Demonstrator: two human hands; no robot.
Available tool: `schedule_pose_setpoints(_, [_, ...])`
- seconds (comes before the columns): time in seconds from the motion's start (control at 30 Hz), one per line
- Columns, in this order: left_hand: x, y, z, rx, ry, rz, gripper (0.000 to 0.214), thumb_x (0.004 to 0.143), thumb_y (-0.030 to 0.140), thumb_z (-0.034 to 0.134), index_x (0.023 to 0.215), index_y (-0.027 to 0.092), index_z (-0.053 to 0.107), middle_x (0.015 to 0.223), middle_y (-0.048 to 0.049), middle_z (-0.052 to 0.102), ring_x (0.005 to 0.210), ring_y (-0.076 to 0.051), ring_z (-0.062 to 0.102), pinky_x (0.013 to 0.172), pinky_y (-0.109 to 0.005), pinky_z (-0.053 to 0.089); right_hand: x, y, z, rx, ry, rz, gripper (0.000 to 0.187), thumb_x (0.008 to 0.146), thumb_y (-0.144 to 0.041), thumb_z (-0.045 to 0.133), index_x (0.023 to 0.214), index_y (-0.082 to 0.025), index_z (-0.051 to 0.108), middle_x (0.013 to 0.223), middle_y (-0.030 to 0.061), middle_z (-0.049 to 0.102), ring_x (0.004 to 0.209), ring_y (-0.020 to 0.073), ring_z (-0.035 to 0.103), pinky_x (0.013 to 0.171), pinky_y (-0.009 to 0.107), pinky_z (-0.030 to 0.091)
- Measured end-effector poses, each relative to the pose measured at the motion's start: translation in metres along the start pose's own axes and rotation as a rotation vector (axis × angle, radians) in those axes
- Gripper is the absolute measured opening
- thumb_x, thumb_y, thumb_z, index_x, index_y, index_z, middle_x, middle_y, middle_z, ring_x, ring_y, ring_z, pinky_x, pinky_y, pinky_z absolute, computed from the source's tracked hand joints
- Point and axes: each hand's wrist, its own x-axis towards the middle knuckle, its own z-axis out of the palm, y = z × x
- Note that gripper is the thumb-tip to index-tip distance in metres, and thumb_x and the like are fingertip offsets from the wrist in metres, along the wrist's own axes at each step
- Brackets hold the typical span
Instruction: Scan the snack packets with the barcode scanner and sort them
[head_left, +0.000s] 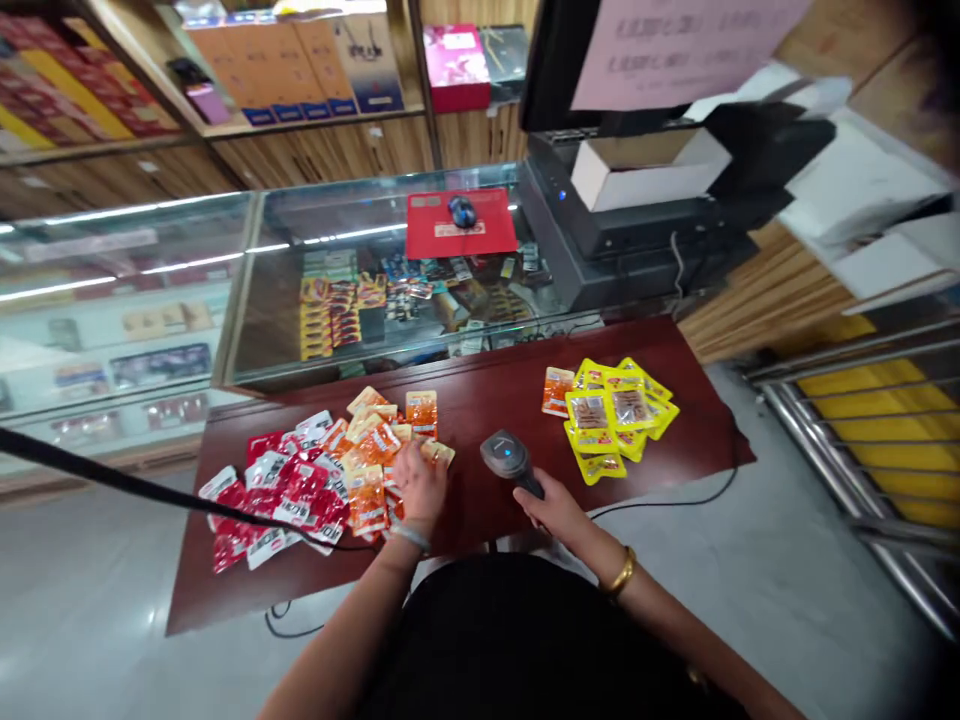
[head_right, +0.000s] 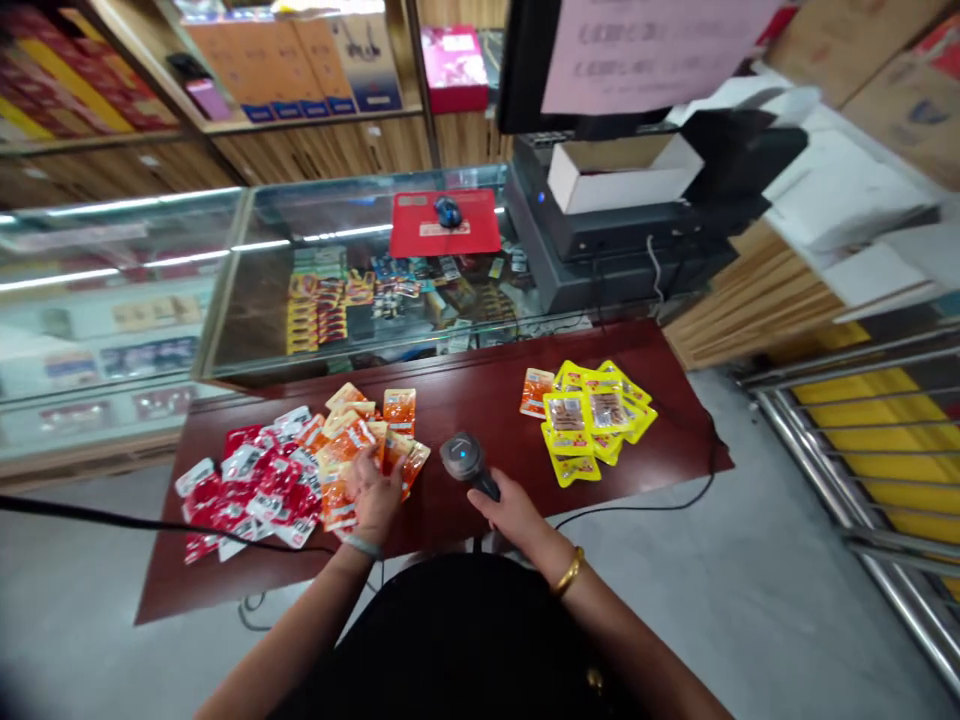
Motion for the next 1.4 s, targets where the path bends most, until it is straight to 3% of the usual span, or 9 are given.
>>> schedule_pose_setpoints(0.13, [0.026, 0.093, 0.047, -0.058, -0.258, 0.292, 0.038, 0.087, 0.042, 0.054, 0.118, 0.021, 0.054, 0.122, -0.0131, 0.055, 0.116, -0.028, 0.048, 0.100, -0.041, 0.035, -0.014, 0.007, -0.032, 0.064, 0.148, 0.030, 0.043, 0.081, -0.051, 0.062, 0.108, -0.019, 0.053, 0.054, -0.0091, 0.045, 0.042, 0.0084, 0.040, 0.040, 0.020, 0.034])
schedule_pose_setpoints(0.3, [0.048, 0.195, 0.110, 0.051, -0.429, 0.310, 0.048, 0.081, 0.048, 0.061, 0.120, 0.021, 0.055, 0.124, -0.0150, 0.053, 0.114, -0.031, 0.047, 0.094, -0.043, 0.037, -0.032, 0.021, -0.064, 0.144, 0.289, 0.061, 0.050, 0.078, -0.057, 0.061, 0.110, -0.019, 0.053, 0.051, -0.0098, 0.042, 0.041, 0.0100, 0.040, 0.040, 0.022, 0.035])
schedule_pose_setpoints(0.43, [0.051, 0.236, 0.141, 0.093, -0.409, 0.293, 0.056, 0.075, 0.051, 0.066, 0.117, 0.016, 0.054, 0.124, -0.0181, 0.052, 0.116, -0.034, 0.044, 0.094, -0.045, 0.034, -0.042, 0.031, -0.079, 0.185, 0.353, 0.067, 0.050, 0.079, -0.058, 0.060, 0.109, -0.018, 0.053, 0.054, -0.0087, 0.045, 0.044, 0.0102, 0.042, 0.044, 0.023, 0.037])
schedule_pose_setpoints(0.57, [0.048, 0.247, 0.152, 0.113, -0.434, 0.333, 0.043, 0.076, 0.044, 0.066, 0.106, 0.016, 0.056, 0.126, -0.0190, 0.051, 0.119, -0.034, 0.044, 0.095, -0.043, 0.033, -0.046, 0.036, -0.086, 0.189, 0.377, 0.081, 0.048, 0.080, -0.056, 0.059, 0.109, -0.018, 0.052, 0.054, -0.0084, 0.046, 0.044, 0.0099, 0.042, 0.044, 0.022, 0.036])
schedule_pose_setpoints(0.73, [0.049, 0.229, 0.138, 0.130, -0.521, 0.252, 0.036, 0.079, 0.037, 0.065, 0.106, 0.015, 0.053, 0.105, -0.0157, 0.064, 0.103, -0.030, 0.058, 0.086, -0.037, 0.040, -0.039, 0.030, -0.088, 0.165, 0.350, 0.099, 0.044, 0.080, -0.054, 0.060, 0.106, -0.018, 0.052, 0.050, -0.0090, 0.045, 0.043, 0.0102, 0.042, 0.042, 0.021, 0.035])
schedule_pose_setpoints(0.83, [0.046, 0.197, 0.120, 0.006, -0.574, 0.132, 0.036, 0.081, 0.033, 0.064, 0.111, 0.017, 0.049, 0.091, -0.0093, 0.068, 0.086, -0.023, 0.065, 0.074, -0.030, 0.042, -0.027, 0.019, -0.084, 0.140, 0.314, 0.090, 0.045, 0.078, -0.054, 0.062, 0.105, -0.019, 0.052, 0.050, -0.0092, 0.045, 0.041, 0.0099, 0.041, 0.041, 0.021, 0.035])
schedule_pose_setpoints(0.93, [0.039, 0.157, 0.098, -0.137, -0.577, 0.038, 0.032, 0.082, 0.029, 0.064, 0.108, 0.020, 0.049, 0.091, -0.0053, 0.069, 0.082, -0.019, 0.066, 0.069, -0.026, 0.042, -0.009, 0.004, -0.073, 0.111, 0.232, 0.048, 0.047, 0.079, -0.054, 0.061, 0.110, -0.019, 0.050, 0.054, -0.0093, 0.046, 0.041, 0.0093, 0.041, 0.041, 0.021, 0.035])
schedule_pose_setpoints(1.17, [0.029, 0.081, 0.050, -0.181, -0.514, -0.108, 0.029, 0.083, 0.023, 0.059, 0.110, 0.017, 0.049, 0.092, -0.0084, 0.068, 0.084, -0.019, 0.067, 0.070, -0.026, 0.044, 0.031, -0.024, -0.027, -0.041, -0.007, -0.043, 0.044, 0.084, -0.049, 0.060, 0.114, -0.017, 0.053, 0.058, -0.0072, 0.048, 0.044, 0.0094, 0.043, 0.044, 0.023, 0.037])
schedule_pose_setpoints(1.4, [0.017, 0.011, 0.000, -0.239, -0.352, -0.255, 0.036, 0.078, 0.030, 0.066, 0.109, 0.019, 0.051, 0.093, -0.0069, 0.067, 0.085, -0.020, 0.065, 0.074, -0.029, 0.045, 0.045, -0.030, 0.030, -0.118, -0.197, -0.055, 0.045, 0.084, -0.050, 0.060, 0.112, -0.016, 0.054, 0.059, -0.0060, 0.047, 0.045, 0.0094, 0.041, 0.043, 0.023, 0.035])
